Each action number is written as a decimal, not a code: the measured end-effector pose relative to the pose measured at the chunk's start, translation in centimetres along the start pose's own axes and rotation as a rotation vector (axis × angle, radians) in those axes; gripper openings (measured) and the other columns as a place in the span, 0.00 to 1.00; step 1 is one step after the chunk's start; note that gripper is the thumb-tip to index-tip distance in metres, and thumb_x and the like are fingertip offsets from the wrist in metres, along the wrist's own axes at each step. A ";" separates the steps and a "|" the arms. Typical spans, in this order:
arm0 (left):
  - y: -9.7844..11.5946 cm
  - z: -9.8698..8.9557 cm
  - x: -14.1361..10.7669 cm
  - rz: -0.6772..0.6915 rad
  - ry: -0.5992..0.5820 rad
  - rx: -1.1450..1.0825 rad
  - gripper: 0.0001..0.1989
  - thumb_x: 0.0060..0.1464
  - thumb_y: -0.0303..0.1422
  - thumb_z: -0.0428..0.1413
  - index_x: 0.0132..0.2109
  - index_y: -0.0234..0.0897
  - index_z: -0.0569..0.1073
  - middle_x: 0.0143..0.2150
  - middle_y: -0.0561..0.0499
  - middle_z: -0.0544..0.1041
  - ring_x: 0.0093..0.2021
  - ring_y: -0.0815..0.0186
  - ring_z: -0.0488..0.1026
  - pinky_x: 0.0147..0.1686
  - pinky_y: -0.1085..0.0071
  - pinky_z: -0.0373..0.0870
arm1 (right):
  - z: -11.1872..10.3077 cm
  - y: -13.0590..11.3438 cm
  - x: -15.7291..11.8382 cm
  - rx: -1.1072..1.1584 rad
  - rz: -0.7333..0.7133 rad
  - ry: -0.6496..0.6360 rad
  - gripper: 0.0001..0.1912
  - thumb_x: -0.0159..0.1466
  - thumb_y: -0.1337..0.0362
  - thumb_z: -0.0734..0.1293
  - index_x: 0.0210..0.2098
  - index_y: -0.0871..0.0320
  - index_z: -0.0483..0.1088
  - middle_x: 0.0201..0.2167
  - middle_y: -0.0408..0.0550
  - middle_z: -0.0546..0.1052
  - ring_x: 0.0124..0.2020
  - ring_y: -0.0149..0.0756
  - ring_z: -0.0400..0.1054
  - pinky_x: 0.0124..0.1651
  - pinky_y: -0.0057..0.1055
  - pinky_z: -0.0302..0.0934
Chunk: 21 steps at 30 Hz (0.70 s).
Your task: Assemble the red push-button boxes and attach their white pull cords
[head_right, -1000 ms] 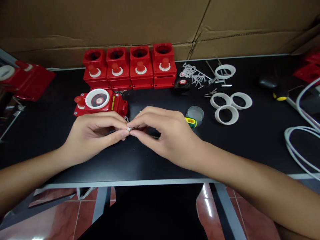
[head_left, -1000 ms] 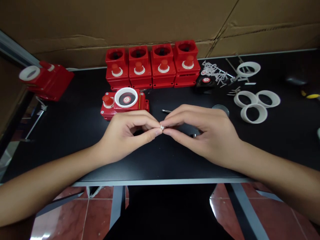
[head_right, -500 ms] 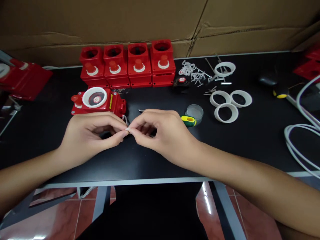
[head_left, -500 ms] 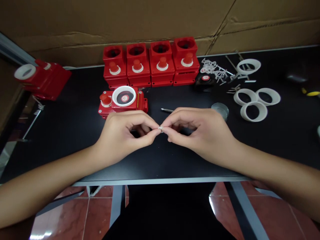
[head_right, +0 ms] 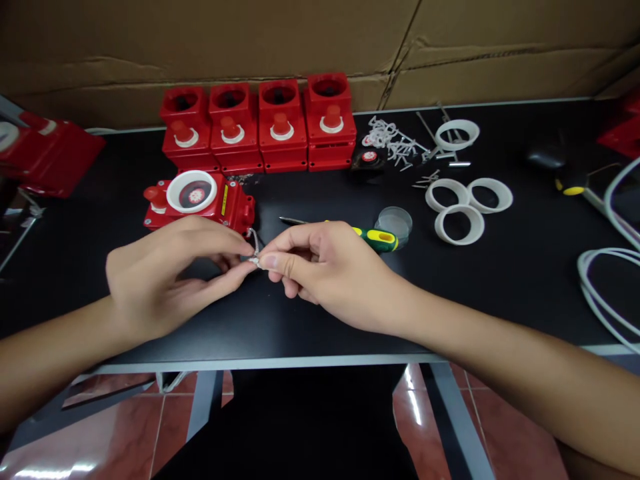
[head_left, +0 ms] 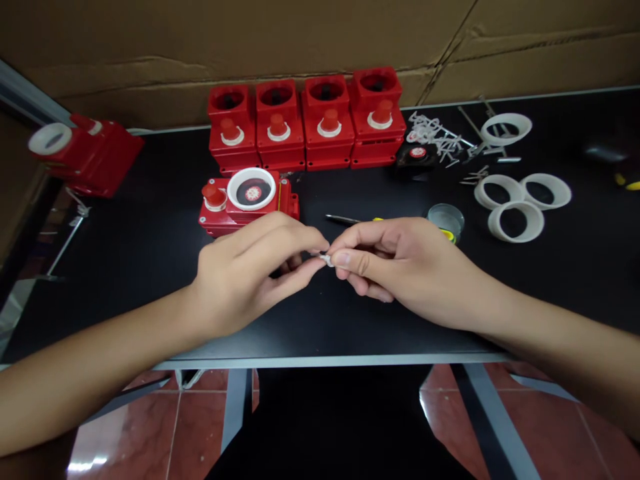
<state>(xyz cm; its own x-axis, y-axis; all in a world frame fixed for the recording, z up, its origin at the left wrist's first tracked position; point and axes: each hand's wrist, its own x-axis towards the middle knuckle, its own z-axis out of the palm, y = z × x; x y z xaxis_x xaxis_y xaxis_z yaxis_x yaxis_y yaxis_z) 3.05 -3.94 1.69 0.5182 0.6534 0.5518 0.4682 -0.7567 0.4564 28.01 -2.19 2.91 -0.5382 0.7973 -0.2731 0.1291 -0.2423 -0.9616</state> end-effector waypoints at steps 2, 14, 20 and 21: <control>-0.2 -0.3 -0.1 0.086 -0.025 0.078 0.07 0.73 0.26 0.68 0.51 0.44 0.86 0.47 0.49 0.90 0.40 0.64 0.88 0.44 0.71 0.86 | 0.1 0.1 -0.1 0.044 0.030 -0.007 0.14 0.67 0.57 0.83 0.34 0.58 0.80 0.21 0.38 0.75 0.18 0.25 0.62 0.21 0.25 0.56; -0.3 -0.7 -0.3 0.136 -0.066 0.091 0.10 0.71 0.28 0.71 0.54 0.48 0.87 0.50 0.50 0.91 0.45 0.61 0.91 0.54 0.67 0.90 | 0.4 -0.4 -0.1 0.117 0.060 -0.033 0.22 0.63 0.49 0.87 0.32 0.58 0.80 0.21 0.39 0.78 0.18 0.25 0.66 0.22 0.26 0.66; -0.4 -1.1 -1.1 0.189 -0.136 0.194 0.15 0.72 0.27 0.69 0.62 0.44 0.85 0.55 0.46 0.92 0.48 0.58 0.92 0.55 0.66 0.90 | 0.5 -0.3 -0.1 0.112 0.033 -0.049 0.20 0.66 0.51 0.86 0.33 0.59 0.80 0.23 0.40 0.79 0.20 0.25 0.68 0.24 0.25 0.68; -0.4 -1.2 -1.2 0.174 -0.152 0.187 0.16 0.73 0.27 0.69 0.62 0.46 0.85 0.56 0.47 0.91 0.49 0.58 0.92 0.55 0.67 0.90 | 0.5 -0.3 -0.1 0.105 0.026 -0.049 0.20 0.66 0.51 0.85 0.33 0.58 0.80 0.23 0.40 0.79 0.20 0.25 0.68 0.25 0.25 0.68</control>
<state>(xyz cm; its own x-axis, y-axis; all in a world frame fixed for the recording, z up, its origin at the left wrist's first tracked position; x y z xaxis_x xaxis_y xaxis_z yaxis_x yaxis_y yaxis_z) 1.33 -4.42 1.70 0.6968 0.5205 0.4936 0.4791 -0.8498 0.2199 27.63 -2.48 3.24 -0.5759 0.7628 -0.2939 0.0568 -0.3213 -0.9453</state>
